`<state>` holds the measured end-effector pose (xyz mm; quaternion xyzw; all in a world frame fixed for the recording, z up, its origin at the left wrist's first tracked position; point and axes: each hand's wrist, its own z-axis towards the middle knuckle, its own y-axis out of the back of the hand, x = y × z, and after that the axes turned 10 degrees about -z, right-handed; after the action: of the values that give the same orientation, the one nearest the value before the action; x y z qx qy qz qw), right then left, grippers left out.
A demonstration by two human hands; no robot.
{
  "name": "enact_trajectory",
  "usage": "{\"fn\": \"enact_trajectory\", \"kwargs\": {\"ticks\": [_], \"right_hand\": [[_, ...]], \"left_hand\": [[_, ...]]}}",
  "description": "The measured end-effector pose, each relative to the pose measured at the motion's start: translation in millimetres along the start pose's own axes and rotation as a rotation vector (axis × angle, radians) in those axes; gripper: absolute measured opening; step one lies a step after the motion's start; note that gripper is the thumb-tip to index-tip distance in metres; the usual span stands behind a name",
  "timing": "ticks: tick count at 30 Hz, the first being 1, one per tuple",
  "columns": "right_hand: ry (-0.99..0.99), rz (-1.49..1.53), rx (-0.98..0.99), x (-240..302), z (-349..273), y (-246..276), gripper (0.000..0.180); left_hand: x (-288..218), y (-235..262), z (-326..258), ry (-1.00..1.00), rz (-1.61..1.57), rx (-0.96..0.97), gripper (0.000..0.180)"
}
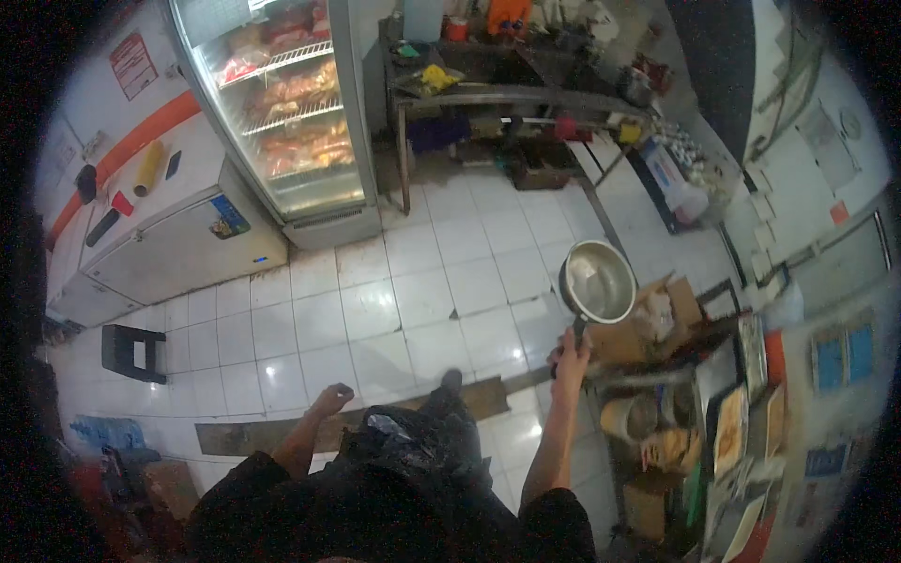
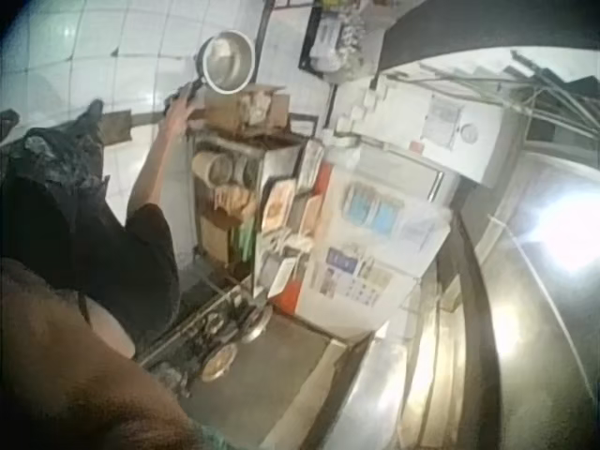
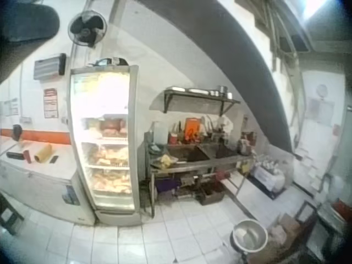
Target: The person whisks eggs in a pitcher, pours them into a frying pan on a stove, and uses a spatula to scramble them, while also checking other pots on the stove and retrieving items from a refrigerator.
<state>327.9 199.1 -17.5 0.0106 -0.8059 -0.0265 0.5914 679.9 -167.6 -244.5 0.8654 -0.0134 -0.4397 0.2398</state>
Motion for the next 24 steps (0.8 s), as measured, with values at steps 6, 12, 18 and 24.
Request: {"fn": "enact_trajectory", "kwargs": {"ticks": [6, 12, 18, 24], "right_hand": [[0.277, -0.046, 0.129, 141.7, 224.5, -120.3, 0.021], [0.663, -0.345, 0.105, 262.1, 429.3, -277.8, 0.03], [0.988, -0.869, -0.097, 291.7, 593.7, -448.2, 0.048], [0.802, -1.25, 0.194, 259.1, 713.6, -544.2, 0.069]], "left_hand": [[-88.5, 28.3, 156.2, -0.068, -0.167, -0.221, 0.028], [-64.8, -14.4, 243.8, 0.197, -0.552, -0.302, 0.022], [-110.1, -81.2, 296.6, -0.197, 0.339, -0.007, 0.021], [-191.5, -89.0, 406.7, 0.545, -0.661, -0.274, 0.022]]}}
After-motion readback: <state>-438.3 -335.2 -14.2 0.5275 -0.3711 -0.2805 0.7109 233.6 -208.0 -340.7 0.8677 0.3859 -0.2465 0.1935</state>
